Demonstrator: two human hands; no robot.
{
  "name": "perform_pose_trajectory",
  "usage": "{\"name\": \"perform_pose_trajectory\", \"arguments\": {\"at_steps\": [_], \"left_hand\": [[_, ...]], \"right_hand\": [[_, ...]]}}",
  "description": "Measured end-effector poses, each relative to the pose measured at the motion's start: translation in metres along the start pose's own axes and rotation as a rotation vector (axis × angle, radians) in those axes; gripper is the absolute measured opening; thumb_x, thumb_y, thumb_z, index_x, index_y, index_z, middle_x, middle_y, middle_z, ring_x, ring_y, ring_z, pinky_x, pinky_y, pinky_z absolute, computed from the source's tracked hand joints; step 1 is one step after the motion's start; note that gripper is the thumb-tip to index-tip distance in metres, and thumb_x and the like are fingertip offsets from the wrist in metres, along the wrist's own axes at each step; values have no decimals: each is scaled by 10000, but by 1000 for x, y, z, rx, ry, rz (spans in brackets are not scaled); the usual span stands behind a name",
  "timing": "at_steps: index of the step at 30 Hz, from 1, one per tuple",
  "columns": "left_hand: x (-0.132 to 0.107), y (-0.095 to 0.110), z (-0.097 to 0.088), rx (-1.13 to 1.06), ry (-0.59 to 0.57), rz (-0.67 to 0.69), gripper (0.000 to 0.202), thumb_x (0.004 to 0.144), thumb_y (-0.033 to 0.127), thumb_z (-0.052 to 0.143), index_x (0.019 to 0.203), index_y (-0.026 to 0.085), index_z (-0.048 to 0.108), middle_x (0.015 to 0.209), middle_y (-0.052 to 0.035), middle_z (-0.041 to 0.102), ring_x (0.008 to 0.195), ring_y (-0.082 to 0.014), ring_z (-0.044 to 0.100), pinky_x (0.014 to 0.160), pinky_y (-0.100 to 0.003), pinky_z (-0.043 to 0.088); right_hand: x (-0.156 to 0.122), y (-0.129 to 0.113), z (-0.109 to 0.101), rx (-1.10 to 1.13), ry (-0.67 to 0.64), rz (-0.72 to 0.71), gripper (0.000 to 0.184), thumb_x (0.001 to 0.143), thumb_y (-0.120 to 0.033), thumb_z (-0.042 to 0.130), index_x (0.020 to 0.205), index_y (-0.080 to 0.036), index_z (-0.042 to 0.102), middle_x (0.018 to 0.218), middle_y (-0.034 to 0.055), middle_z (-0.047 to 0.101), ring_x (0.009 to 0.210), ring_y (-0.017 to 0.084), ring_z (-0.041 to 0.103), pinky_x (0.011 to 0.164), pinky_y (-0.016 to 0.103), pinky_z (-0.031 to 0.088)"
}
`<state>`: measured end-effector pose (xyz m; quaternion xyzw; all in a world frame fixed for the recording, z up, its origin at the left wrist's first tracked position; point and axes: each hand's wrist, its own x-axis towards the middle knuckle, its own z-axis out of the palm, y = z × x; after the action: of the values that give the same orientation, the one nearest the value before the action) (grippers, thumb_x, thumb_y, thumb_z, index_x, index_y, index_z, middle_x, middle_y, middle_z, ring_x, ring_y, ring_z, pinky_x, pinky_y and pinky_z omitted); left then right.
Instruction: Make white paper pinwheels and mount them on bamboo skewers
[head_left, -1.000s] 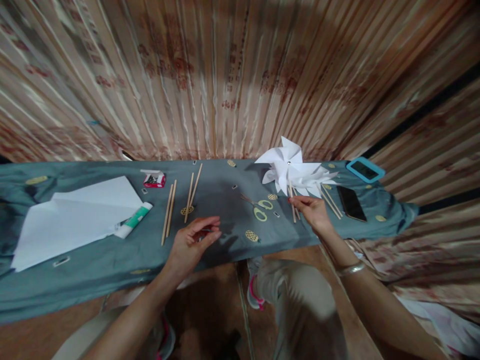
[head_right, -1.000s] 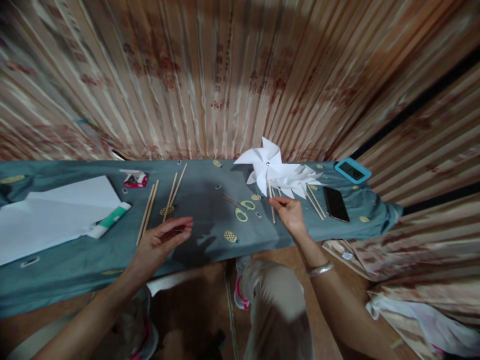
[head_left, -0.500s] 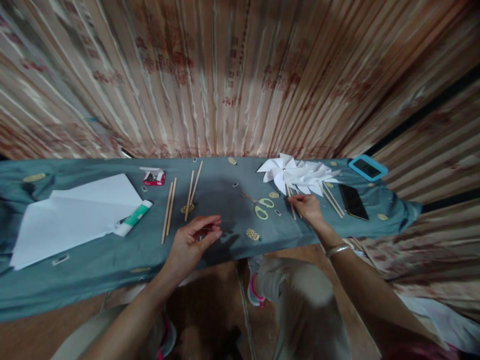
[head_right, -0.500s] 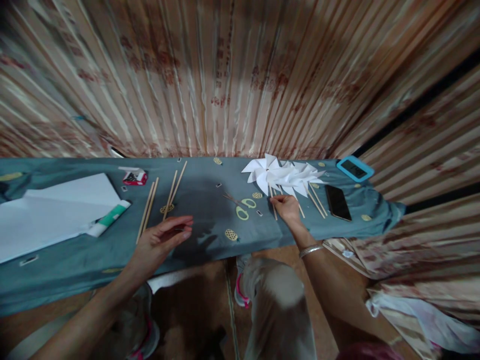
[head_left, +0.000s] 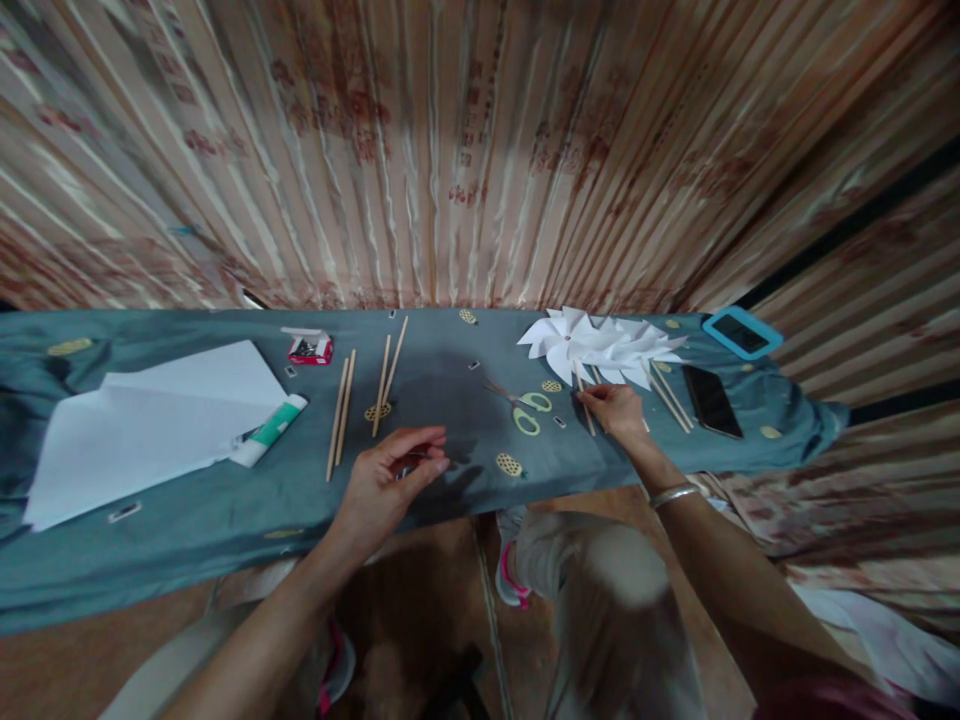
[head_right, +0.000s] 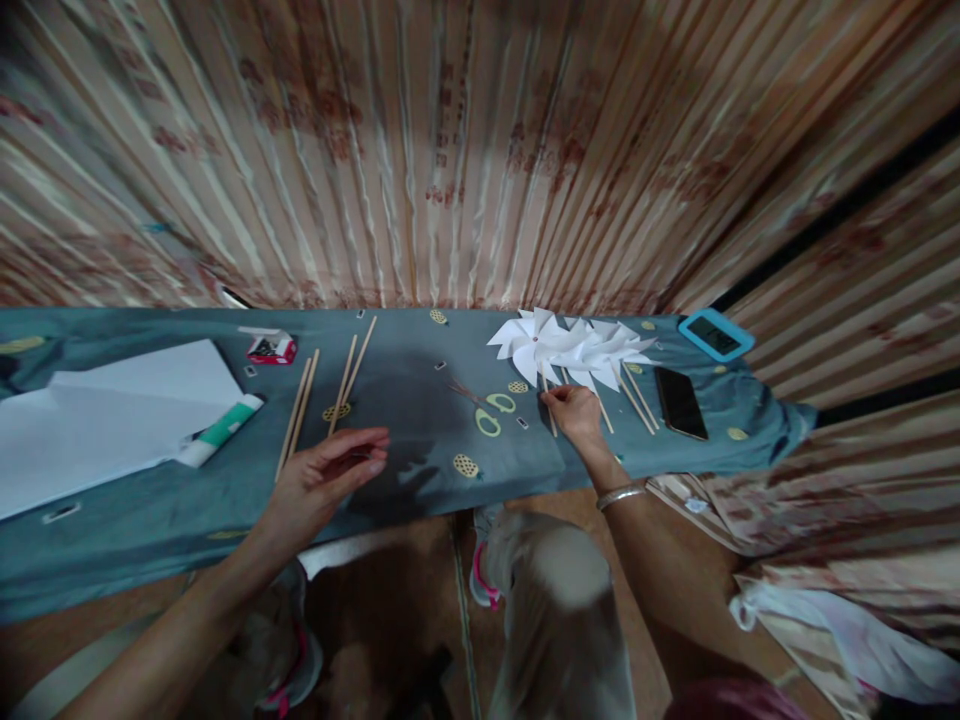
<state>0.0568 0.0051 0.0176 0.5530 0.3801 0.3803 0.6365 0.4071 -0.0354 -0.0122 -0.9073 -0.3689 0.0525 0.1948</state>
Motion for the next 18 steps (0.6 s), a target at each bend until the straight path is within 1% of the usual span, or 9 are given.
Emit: {"name": "perform_pose_trajectory", "arguments": {"at_steps": [7,12,18], "left_hand": [[-1,3,0,-6,-2,10,285,619,234,779,902,210,755,863,-18,709,750,-118,648,726,-229,536],[-2,2,-1,13,-4,15,285,623,235,777,906,210,753,879,-22,710,757,-121,650,728,-231,535],[0,1,0,33,-18,24,279,639,249,770,915,213,749,879,-25,709,761,-130,654,743,-252,539]], "right_hand": [[-5,2,5,-41,30,-24,244,766,-355,645,871,-169,764,826,89,762,787,248,701,670,294,465],[-7,4,8,-44,50,-43,235,776,-357,632,862,-178,757,824,86,760,774,240,696,661,291,463],[-13,5,15,-43,103,-81,261,808,-364,597,890,-161,739,863,127,748,786,256,679,665,312,447]]}}
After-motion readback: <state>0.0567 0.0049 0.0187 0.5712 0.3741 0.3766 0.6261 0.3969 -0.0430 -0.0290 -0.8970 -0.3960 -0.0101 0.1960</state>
